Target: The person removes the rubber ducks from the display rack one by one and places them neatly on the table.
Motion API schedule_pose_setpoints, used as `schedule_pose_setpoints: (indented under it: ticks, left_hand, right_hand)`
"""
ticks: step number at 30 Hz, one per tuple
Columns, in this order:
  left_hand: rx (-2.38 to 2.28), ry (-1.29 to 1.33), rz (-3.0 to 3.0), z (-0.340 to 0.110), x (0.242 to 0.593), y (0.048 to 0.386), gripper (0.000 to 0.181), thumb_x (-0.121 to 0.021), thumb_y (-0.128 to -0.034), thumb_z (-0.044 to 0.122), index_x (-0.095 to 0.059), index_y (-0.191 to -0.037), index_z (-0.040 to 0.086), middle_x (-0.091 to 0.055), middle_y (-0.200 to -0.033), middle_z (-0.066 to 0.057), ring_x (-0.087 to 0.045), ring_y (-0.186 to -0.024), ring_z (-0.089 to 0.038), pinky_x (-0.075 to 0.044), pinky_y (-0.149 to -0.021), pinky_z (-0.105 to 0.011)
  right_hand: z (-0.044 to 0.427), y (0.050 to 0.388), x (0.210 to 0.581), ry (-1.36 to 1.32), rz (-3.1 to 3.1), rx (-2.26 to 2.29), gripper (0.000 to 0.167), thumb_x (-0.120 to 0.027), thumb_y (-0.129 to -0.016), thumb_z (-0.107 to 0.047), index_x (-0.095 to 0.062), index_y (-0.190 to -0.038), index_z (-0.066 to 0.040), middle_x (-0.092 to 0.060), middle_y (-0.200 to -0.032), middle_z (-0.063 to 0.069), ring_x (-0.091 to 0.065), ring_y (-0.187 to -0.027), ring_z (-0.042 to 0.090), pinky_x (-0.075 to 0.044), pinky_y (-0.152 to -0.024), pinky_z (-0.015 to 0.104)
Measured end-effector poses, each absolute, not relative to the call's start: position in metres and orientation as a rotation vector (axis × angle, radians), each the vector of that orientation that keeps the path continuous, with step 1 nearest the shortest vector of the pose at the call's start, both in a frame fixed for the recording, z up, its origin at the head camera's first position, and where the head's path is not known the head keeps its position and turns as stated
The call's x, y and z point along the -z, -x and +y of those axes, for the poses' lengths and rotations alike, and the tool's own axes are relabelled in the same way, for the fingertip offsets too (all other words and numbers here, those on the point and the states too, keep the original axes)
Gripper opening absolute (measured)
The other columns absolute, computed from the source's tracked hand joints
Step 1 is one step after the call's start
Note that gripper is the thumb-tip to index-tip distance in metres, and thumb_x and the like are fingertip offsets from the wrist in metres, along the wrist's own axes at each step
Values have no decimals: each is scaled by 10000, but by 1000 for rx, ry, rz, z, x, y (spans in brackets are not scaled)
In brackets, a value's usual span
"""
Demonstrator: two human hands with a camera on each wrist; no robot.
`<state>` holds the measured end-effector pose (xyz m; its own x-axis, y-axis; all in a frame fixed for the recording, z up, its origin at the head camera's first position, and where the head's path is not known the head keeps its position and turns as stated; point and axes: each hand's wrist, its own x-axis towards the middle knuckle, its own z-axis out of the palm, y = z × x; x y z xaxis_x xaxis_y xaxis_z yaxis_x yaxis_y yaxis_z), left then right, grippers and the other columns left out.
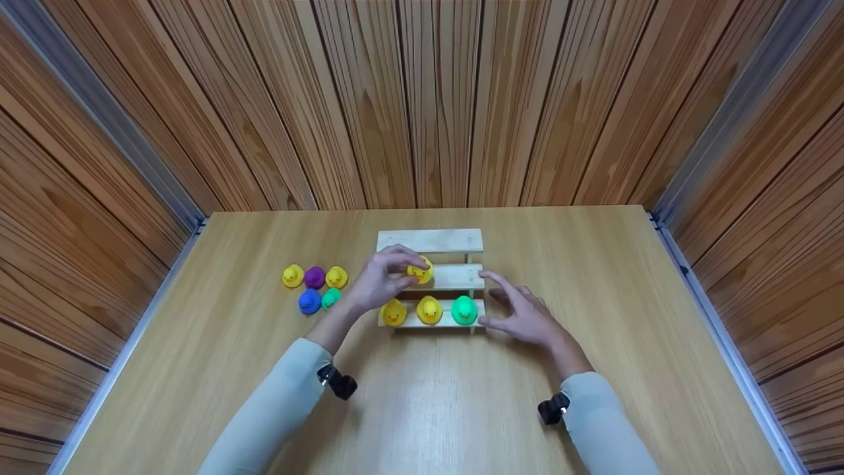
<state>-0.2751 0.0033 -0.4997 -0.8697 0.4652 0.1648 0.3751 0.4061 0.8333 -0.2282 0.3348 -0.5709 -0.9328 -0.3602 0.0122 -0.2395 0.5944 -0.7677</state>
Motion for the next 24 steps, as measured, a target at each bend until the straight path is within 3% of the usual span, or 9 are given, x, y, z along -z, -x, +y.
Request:
schedule_pose_setpoints:
  ticks: [7,16,24]
  left_hand:
    - [-1546,-694,2508,-10,499,275,247,-760,-1054,17,-861,-1226,162,-714,-1407,-71,-640,-1398,-277,-605,-1209,-433]
    - [-1612,-586,2477,-26,501,276,191,-860,-1006,124,-856,-1188,185,-720,-1357,-36,-663,-1349,-240,-607,-1203,-440]
    - [-1655,-563,2486,-49,506,277,189,-850,-1015,126,-854,-1203,144,-717,-1406,-90,-647,-1413,-303,-586,-1232,-485]
  right_hand:
    - [335,229,571,519,2660,1264,908,-844,-1029,-327,-300,-1757,-313,-538,-1724,238,-510,-1608,505,-247,-1310,867]
    - [334,227,571,505,2682,1252,909,-847,-1026,-344,-306,-1756,-320,-554,-1713,231,-522,-1598,501,-234,-1300,882]
    - [335,227,572,483,2681,1252,909,-847,-1022,-356,-306,-1752,-331,-571,-1697,237,-498,-1610,512,-184,-1299,899]
